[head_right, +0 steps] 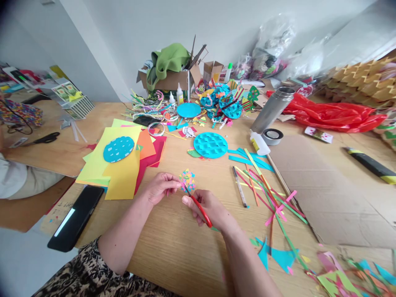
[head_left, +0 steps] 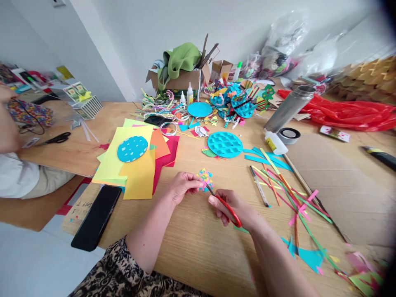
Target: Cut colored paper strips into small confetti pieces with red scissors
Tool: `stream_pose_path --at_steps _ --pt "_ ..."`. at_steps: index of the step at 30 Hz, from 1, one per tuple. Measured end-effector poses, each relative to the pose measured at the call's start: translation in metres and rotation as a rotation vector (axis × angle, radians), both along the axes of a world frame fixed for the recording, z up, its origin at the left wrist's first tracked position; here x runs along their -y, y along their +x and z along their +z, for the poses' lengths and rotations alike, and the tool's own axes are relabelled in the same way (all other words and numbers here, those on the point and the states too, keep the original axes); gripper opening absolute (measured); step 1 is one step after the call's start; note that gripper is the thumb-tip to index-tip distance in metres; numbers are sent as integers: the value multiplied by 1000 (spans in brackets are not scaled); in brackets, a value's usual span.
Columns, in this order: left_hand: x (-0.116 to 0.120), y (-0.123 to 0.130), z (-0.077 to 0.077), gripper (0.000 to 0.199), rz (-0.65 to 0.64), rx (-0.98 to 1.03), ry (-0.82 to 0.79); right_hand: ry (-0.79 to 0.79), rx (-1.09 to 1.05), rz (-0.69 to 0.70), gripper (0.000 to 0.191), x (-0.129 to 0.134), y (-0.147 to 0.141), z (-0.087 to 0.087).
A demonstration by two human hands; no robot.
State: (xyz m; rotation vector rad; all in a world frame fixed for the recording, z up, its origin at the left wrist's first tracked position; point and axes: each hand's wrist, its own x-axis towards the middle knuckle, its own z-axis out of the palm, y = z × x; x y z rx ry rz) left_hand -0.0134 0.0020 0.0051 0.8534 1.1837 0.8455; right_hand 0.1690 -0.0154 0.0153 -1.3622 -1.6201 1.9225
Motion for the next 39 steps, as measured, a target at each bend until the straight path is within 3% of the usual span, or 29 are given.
stream_pose_path --at_steps 39 --pt "0 0 -2 16 -54 -38 -9 -6 95 -36 46 1 -2 -5"
